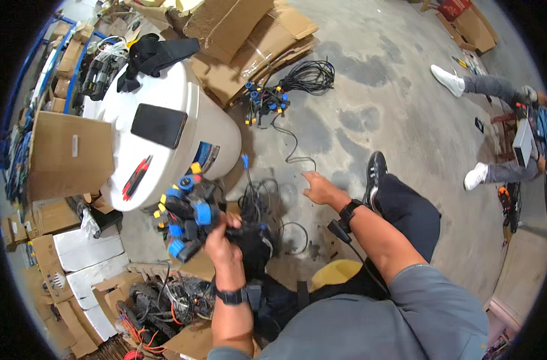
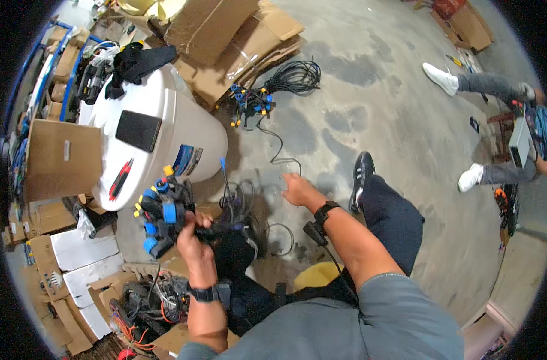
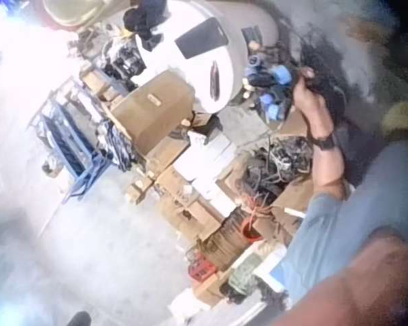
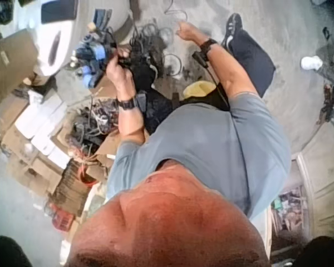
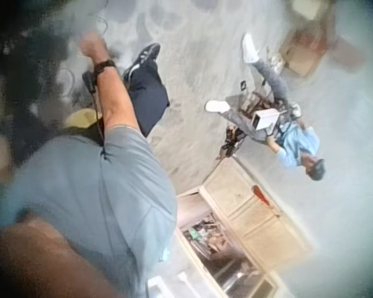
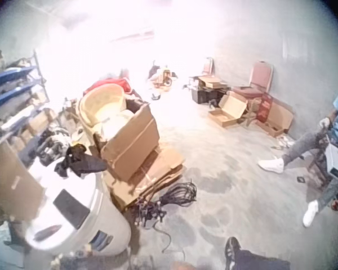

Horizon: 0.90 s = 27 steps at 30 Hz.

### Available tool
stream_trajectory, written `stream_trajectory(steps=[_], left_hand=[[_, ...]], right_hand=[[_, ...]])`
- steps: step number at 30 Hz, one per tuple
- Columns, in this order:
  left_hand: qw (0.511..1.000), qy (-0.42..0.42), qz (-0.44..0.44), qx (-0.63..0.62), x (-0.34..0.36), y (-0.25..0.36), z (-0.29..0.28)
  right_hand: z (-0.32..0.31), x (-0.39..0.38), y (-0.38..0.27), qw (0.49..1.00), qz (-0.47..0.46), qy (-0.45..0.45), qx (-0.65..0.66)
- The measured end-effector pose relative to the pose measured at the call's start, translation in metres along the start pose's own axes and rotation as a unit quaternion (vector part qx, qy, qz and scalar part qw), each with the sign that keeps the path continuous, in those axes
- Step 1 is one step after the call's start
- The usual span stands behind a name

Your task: Inspecting and sorting a large vehicle wiring harness with multiple connectors.

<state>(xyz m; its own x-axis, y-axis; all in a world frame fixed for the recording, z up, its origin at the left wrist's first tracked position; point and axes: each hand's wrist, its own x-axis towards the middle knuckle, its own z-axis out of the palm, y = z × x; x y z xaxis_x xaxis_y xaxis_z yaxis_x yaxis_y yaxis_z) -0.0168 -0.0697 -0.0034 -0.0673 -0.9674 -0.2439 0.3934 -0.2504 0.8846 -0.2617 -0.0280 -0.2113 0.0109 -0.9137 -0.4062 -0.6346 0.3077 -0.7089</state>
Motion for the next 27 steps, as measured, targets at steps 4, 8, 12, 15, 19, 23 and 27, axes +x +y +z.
stream_trajectory(steps=[4, 8, 12, 15, 19, 23, 27], left_hand=[[0.995, 0.048, -0.086, 0.01, 0.002, 0.0, 0.011], [0.986, 0.037, -0.155, -0.043, -0.005, 0.009, 0.008], [0.979, 0.05, -0.192, -0.047, -0.003, 0.009, 0.016], [0.978, 0.043, -0.199, -0.046, -0.001, 0.004, 0.018], [0.985, 0.054, -0.162, -0.02, -0.001, 0.007, 0.008], [0.99, 0.055, -0.118, -0.055, 0.005, 0.001, 0.003], [0.991, 0.04, -0.112, -0.064, 0.015, -0.004, 0.01]], right_hand=[[-0.003, 0.063, 0.031, 0.999, 0.028, 0.034, -0.028], [0.006, 0.108, 0.044, 0.995, 0.049, -0.015, -0.085], [0.029, 0.109, 0.071, 0.983, 0.064, -0.112, -0.128], [0.069, 0.069, 0.107, 0.972, 0.0, -0.215, -0.099], [0.085, -0.027, 0.018, 0.877, -0.033, -0.46, -0.139], [0.101, -0.103, 0.017, 0.815, -0.096, -0.543, -0.175], [0.136, -0.143, 0.071, 0.804, -0.113, -0.555, -0.18]])
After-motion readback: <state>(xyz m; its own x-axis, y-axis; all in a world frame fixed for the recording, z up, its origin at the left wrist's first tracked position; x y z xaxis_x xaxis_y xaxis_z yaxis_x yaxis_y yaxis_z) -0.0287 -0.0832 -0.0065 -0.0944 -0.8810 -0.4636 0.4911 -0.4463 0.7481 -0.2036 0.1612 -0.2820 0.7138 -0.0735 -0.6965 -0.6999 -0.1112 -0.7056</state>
